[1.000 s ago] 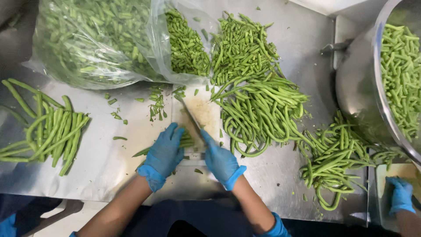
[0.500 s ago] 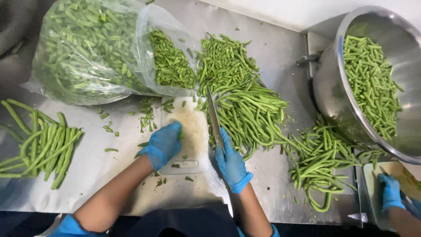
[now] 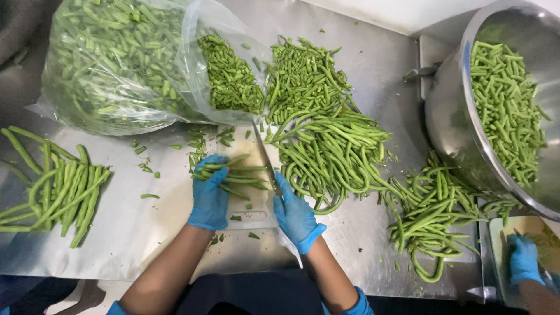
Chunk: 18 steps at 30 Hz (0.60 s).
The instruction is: The person trims the ends off green beans on a small cutting board, cutting them in batches with a knife and moving trimmed beans aside while pushing untrimmed beans toward the board. A coworker trims beans on a separate board at the right side of the table.
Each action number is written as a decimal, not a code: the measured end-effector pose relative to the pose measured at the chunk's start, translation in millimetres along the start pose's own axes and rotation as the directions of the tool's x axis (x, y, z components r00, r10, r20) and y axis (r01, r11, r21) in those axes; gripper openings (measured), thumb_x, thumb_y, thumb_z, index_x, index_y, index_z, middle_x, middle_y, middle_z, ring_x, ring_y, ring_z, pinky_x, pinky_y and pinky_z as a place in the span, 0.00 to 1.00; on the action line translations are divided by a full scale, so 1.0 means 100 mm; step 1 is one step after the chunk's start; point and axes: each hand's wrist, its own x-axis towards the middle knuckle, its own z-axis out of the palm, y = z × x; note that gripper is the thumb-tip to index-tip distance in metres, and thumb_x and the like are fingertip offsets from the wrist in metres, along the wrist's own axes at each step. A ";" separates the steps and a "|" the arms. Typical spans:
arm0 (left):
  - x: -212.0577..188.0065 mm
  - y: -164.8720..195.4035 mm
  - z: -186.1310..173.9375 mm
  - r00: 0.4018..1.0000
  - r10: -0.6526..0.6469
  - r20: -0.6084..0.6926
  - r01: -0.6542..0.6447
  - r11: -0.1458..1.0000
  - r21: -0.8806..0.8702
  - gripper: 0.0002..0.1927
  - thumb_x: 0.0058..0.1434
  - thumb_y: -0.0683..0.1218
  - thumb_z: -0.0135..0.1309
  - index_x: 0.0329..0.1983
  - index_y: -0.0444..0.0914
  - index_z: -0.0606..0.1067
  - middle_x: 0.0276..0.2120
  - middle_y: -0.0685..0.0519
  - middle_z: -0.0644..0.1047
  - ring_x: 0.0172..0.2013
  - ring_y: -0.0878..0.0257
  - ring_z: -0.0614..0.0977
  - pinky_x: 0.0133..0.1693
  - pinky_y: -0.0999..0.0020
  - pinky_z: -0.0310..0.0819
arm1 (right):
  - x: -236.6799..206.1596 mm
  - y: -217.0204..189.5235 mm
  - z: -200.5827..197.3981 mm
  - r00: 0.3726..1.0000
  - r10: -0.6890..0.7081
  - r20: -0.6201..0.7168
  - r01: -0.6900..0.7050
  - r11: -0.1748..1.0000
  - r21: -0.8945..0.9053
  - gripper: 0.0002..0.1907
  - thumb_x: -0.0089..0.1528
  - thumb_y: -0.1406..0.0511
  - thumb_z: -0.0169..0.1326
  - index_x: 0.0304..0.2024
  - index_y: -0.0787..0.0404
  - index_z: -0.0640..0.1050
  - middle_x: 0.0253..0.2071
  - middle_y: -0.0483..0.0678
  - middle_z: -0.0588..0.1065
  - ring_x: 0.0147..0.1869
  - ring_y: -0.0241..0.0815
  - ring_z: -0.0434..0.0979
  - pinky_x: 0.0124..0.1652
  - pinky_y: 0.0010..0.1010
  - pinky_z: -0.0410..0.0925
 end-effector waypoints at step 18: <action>-0.64 0.26 -0.61 0.767 0.418 0.487 -0.496 -0.096 0.863 0.51 0.52 0.50 0.61 0.77 0.43 0.49 0.76 0.39 0.41 0.74 0.39 0.40 0.69 0.38 0.31 | -0.04 0.17 0.01 0.974 -0.188 -0.128 0.203 0.972 0.119 0.33 0.67 0.62 0.48 0.75 0.54 0.57 0.43 0.69 0.78 0.41 0.69 0.80 0.40 0.53 0.72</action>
